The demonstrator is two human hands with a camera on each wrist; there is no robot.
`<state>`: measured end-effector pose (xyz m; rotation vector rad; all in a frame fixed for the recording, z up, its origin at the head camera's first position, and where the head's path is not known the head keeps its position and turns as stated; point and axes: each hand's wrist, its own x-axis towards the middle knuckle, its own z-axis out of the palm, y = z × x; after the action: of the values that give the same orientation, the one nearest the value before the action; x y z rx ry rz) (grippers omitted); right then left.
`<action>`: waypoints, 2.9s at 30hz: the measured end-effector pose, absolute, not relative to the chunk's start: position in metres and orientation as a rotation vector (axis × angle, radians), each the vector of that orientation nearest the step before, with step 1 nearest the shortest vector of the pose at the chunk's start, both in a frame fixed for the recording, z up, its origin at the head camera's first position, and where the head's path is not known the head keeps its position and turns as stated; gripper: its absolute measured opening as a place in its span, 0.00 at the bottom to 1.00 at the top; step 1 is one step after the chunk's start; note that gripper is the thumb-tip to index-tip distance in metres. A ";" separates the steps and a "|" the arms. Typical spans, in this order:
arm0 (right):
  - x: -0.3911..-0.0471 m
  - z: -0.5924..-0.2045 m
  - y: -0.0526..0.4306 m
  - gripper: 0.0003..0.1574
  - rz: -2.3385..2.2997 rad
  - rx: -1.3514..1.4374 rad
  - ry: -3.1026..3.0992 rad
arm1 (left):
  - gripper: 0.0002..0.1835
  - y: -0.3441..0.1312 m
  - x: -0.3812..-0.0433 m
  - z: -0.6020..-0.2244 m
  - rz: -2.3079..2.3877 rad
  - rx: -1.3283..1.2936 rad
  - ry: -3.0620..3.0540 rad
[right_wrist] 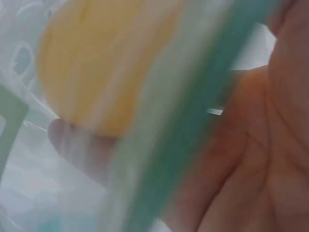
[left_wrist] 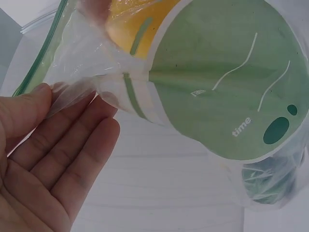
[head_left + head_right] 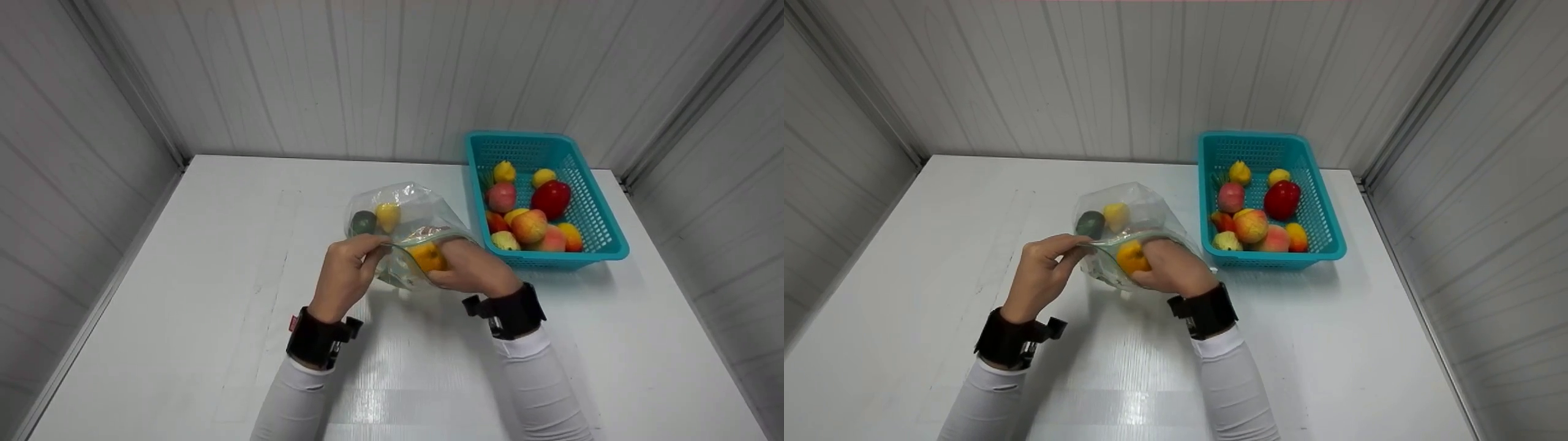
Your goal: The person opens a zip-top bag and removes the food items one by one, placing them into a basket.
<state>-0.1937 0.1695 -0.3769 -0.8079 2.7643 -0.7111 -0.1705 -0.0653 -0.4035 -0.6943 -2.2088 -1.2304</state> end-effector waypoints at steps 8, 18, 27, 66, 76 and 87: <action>-0.179 -0.381 0.192 0.30 -0.902 -0.762 2.795 | 0.05 -0.064 -0.171 -0.403 -1.259 -0.688 -2.221; -0.172 -0.387 0.213 0.42 -1.140 -0.836 2.762 | 0.05 -0.064 -0.171 -0.403 -1.256 -0.699 -2.224; -0.170 -0.382 0.223 0.44 -1.195 -0.828 2.740 | 0.05 -0.065 -0.172 -0.405 -1.250 -0.702 -2.229; -0.169 -0.386 0.298 0.40 -1.880 -0.158 2.863 | 0.04 -0.065 -0.171 -0.403 -1.250 -0.689 -2.245; -0.187 -0.397 0.309 0.48 -1.532 0.057 2.923 | 0.05 -0.065 -0.171 -0.404 -1.256 -0.681 -2.244; -0.207 -0.404 0.313 0.48 -1.338 0.151 2.949 | 0.05 -0.064 -0.172 -0.404 -1.274 -0.693 -2.231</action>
<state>-0.2071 0.3133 -0.4044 0.1509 2.9487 -1.3378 -0.1717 -0.0640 -0.4039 -0.6926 -2.2313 -1.2742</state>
